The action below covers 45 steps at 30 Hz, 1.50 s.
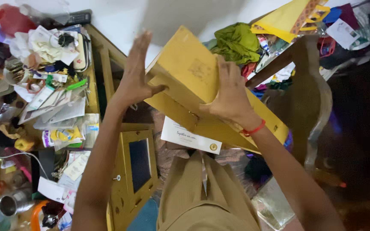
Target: The person is sitting on the floor and organizing a wooden drawer. They pick up small beads and a beaded bracelet from a paper sheet inside the drawer, then lift the paper and the drawer itself to inspect the contents.
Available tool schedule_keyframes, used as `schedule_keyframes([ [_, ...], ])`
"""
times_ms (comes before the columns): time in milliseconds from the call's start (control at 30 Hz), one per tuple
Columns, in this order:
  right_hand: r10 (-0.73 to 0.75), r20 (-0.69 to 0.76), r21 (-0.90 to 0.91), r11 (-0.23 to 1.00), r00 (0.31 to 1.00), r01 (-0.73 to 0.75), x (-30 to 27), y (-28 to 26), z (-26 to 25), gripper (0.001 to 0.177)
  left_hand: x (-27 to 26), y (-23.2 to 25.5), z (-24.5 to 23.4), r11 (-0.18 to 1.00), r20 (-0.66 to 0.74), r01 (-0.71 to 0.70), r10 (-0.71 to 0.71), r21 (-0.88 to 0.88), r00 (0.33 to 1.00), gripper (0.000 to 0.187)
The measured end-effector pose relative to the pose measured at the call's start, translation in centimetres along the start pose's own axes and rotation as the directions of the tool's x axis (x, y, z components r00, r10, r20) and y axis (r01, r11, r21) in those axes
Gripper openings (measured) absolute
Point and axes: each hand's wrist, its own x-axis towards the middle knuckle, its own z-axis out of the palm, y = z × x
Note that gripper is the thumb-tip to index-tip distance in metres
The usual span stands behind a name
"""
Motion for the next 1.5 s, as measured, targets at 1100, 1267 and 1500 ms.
schedule_keyframes([
  [1100, -0.563, 0.513, -0.037, 0.74, 0.648, 0.672, 3.1, -1.0, -3.1, 0.119, -19.7, 7.2, 5.9, 0.885, -0.081, 0.425, -0.446, -0.19, 0.892, 0.13],
  [1267, -0.574, 0.539, 0.001, 0.732, 0.616, 0.681, 4.1, 0.5, -6.0, 0.117, -18.6, 11.0, 6.5, 0.876, -0.178, 0.476, -0.482, -0.076, 0.858, 0.126],
  [1500, -0.751, 0.351, 0.076, 0.618, 0.559, 0.782, 2.3, 1.6, -7.6, 0.104, -17.8, 13.4, 7.7, 0.845, -0.306, 0.507, -0.444, 0.171, 0.842, 0.123],
])
